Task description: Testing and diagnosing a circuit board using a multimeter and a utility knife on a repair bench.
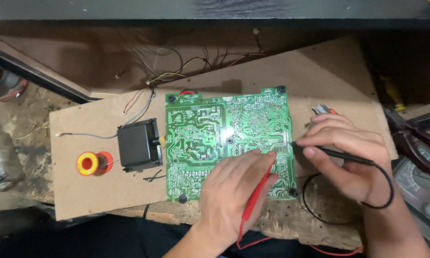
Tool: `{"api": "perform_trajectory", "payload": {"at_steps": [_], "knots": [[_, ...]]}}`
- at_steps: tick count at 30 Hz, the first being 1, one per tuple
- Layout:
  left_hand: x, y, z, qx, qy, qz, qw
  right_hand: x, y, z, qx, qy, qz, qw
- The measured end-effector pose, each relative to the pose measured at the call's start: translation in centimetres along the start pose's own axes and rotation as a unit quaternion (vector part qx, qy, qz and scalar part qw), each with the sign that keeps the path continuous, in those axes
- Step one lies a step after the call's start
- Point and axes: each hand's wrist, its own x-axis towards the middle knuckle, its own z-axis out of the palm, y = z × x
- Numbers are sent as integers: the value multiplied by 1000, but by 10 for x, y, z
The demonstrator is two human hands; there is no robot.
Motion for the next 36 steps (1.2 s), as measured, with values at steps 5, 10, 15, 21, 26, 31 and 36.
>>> {"api": "perform_trajectory", "payload": {"at_steps": [5,10,15,21,26,31,36], "knots": [[2,-2,0,0,-16,-11,1000,2,2,5,32,10,57,998],[6,-3,2,27,7,13,1000,4,3,7,32,29,56,997],[3,-5,4,27,1,14,1000,5,3,7,49,18,48,997],[2,-6,7,41,9,18,999,6,1,6,53,19,55,997],[3,-5,6,43,7,20,999,7,-1,6,48,24,71,996],[3,-4,7,42,9,16,999,6,-3,6,27,33,77,996],[3,-3,7,38,9,17,999,4,0,5,40,23,63,997]]}}
